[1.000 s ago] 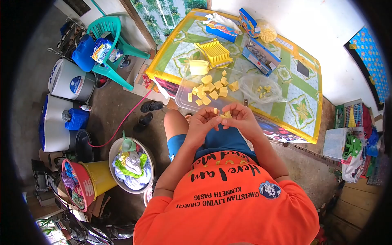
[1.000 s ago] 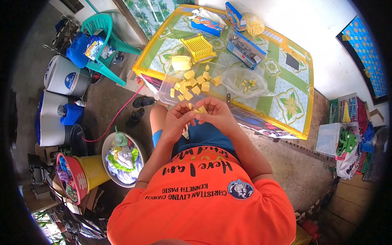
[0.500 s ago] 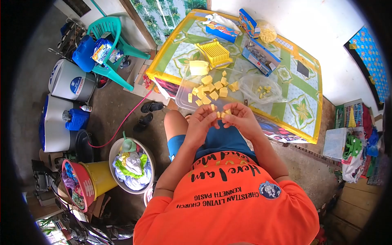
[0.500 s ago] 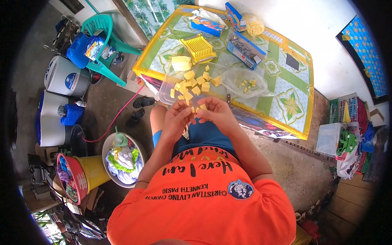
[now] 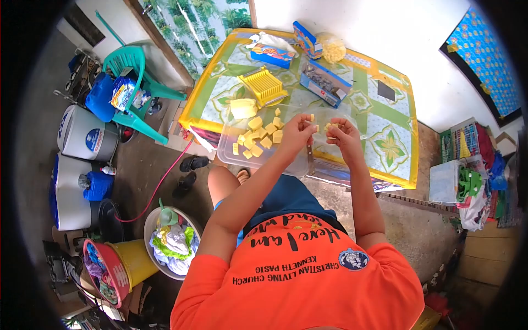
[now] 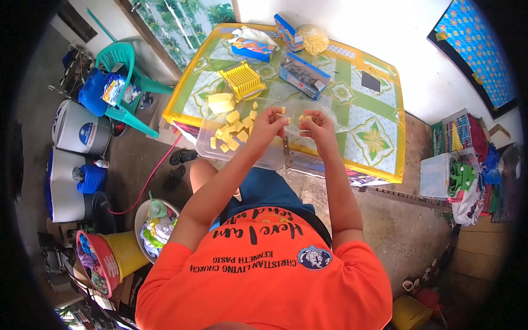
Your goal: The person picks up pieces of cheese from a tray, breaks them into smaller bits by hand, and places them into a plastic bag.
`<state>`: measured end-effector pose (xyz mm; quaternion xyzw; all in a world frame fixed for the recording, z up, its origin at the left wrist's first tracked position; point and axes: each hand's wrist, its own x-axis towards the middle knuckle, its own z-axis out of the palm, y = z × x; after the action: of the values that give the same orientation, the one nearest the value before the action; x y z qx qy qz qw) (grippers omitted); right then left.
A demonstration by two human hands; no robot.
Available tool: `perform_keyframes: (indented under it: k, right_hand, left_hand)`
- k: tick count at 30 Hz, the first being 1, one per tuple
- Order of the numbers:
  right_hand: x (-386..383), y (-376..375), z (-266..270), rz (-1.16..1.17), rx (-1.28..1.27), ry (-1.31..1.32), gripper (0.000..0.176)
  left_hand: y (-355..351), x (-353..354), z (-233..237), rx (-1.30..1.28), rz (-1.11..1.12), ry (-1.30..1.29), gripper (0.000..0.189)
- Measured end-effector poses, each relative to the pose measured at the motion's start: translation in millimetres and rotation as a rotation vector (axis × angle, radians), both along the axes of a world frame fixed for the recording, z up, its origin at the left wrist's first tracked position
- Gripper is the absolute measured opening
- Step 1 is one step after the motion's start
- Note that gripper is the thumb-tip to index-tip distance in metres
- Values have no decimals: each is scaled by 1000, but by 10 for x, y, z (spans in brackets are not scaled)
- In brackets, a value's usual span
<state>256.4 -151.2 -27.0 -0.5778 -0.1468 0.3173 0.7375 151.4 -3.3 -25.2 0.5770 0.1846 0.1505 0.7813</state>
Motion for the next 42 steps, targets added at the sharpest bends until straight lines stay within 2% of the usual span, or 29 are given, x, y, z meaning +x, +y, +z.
perform_keyframes:
  k: [5,11,16,19,22,28,31,34,37,40,42]
  right_hand:
    - [417,-105,-398,-72,-208,-167,28]
    - [543,-130,-392,-65,-241,-146,28]
    - [557,-88,-401,-70,-148,-94,30]
    - [566,-100,-397,-34,-176,-102,28]
    - [564,-106,-393,-32,-276,-228,31]
    - [497,-62,-373,-108,-264,-210,29]
    - [515,-48,-446,-116,-297,-221,27]
    - [527,-40,-507,-129,-400,-345,27]
    - [504,6,-585,-193,-342,-391,24]
    - [470,47,-600,-181,-155,-183,20]
    - [438,41,-568,-177,-159,-169,19]
  left_hand:
    - [-128,508,-255,109,-57,50,29]
    - [-156,698,-374,149,-92,87,31]
    - [-107,518,-245,149,-80,163,34]
    - [-58,319,-206,108,-79,176,33]
    - [-11,58,-212,2,-33,156,33]
    - [90,-459,-303,-149,86,60,29]
    - [142,-572,-301,-214,120,-3,29]
    - [175,-606,-201,-233,124,-16,28]
    - [183,-623,-184,-281,110,-59,28]
    - [162,-639,-190,-306,93,-90,28]
    - [147,-655,-194,-313,93,-83,28]
